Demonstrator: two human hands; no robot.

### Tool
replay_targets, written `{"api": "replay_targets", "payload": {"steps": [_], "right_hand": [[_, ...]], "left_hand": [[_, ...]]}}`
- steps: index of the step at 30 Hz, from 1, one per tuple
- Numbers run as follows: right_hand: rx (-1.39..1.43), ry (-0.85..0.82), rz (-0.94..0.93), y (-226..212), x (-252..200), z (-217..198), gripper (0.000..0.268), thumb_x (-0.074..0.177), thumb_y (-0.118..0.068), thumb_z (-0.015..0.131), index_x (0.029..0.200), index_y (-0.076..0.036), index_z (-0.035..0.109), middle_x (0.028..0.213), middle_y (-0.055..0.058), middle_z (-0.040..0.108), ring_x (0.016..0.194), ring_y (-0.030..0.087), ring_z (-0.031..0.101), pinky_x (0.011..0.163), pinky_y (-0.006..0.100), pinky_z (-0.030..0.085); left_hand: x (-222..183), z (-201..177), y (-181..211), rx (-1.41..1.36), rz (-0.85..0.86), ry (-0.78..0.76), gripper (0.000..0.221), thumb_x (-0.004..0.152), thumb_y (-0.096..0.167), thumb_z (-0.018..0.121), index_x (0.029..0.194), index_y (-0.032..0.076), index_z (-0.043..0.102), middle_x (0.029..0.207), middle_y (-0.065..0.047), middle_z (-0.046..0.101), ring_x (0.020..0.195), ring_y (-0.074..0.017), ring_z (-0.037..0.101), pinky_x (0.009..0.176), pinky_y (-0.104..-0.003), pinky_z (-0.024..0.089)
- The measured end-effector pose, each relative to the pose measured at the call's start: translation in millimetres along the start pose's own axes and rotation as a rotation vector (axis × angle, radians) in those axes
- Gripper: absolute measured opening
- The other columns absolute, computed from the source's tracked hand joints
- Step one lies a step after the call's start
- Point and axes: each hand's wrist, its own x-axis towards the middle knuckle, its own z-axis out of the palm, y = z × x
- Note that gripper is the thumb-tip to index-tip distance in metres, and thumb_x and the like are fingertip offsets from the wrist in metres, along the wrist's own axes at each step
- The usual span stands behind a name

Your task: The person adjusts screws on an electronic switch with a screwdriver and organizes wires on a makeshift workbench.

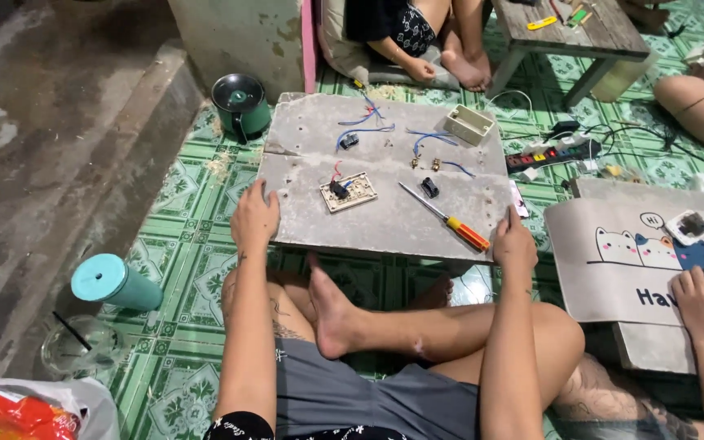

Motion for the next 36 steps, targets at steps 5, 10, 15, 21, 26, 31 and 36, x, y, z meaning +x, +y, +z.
{"api": "replay_targets", "payload": {"steps": [5,10,15,21,26,31,36], "right_hand": [[0.027,0.070,0.002,-4.0,2.7,4.0,0.053,0.111,-0.040,0.029,0.163,-0.032,0.038,0.131,0.023,0.067,0.121,0.045,0.064,0.094,0.059,0.052],[0.016,0.056,-0.019,-6.5,2.5,4.8,0.054,0.112,-0.038,0.028,0.164,-0.029,0.037,0.129,0.023,0.067,0.118,0.045,0.065,0.090,0.059,0.054],[0.021,0.101,-0.039,-8.4,1.0,7.0,0.055,0.110,-0.038,0.030,0.163,-0.027,0.040,0.129,0.027,0.068,0.119,0.050,0.064,0.095,0.062,0.052],[0.072,0.114,-0.045,-7.2,5.6,6.8,0.055,0.110,-0.037,0.032,0.162,-0.025,0.043,0.128,0.029,0.068,0.118,0.052,0.064,0.094,0.063,0.051],[0.092,0.116,-0.017,-0.2,15.4,16.6,0.055,0.109,-0.040,0.033,0.162,-0.029,0.041,0.130,0.027,0.067,0.118,0.052,0.063,0.094,0.063,0.051],[0.114,0.119,0.012,-14.1,0.5,-15.0,0.054,0.110,-0.039,0.033,0.162,-0.025,0.040,0.134,0.027,0.064,0.120,0.050,0.062,0.098,0.058,0.049],[0.213,0.092,0.087,-55.8,-58.4,-49.9,0.054,0.113,-0.035,0.032,0.162,-0.016,0.038,0.136,0.028,0.062,0.119,0.046,0.060,0.101,0.050,0.047]], "left_hand": [[6.2,-3.6,7.4,-0.009,0.018,-0.002,0.048,0.104,0.038,0.044,0.146,0.017,0.054,0.138,-0.018,0.061,0.119,-0.0431,0.065,0.097,-0.059,0.053],[4.2,-4.5,3.2,-0.006,-0.001,-0.020,0.047,0.104,0.037,0.043,0.145,0.017,0.053,0.137,-0.017,0.061,0.118,-0.0425,0.066,0.097,-0.058,0.053],[3.9,-7.4,6.5,0.020,-0.014,-0.060,0.048,0.103,0.039,0.042,0.147,0.021,0.049,0.134,-0.018,0.062,0.118,-0.0452,0.066,0.099,-0.059,0.052],[10.6,-1.8,4.5,0.015,-0.007,-0.054,0.046,0.103,0.038,0.043,0.146,0.022,0.049,0.131,-0.019,0.063,0.116,-0.0469,0.066,0.098,-0.060,0.052],[17.8,3.5,-1.1,0.034,-0.011,-0.081,0.047,0.102,0.041,0.041,0.146,0.024,0.047,0.132,-0.019,0.062,0.114,-0.0477,0.067,0.097,-0.059,0.052],[14.5,2.0,1.1,0.032,-0.024,-0.071,0.047,0.102,0.041,0.042,0.145,0.023,0.048,0.131,-0.019,0.063,0.112,-0.0475,0.068,0.096,-0.059,0.053],[23.9,5.9,-6.9,0.033,-0.001,-0.080,0.048,0.102,0.042,0.041,0.146,0.023,0.049,0.132,-0.019,0.063,0.114,-0.0460,0.067,0.095,-0.059,0.053]]}}
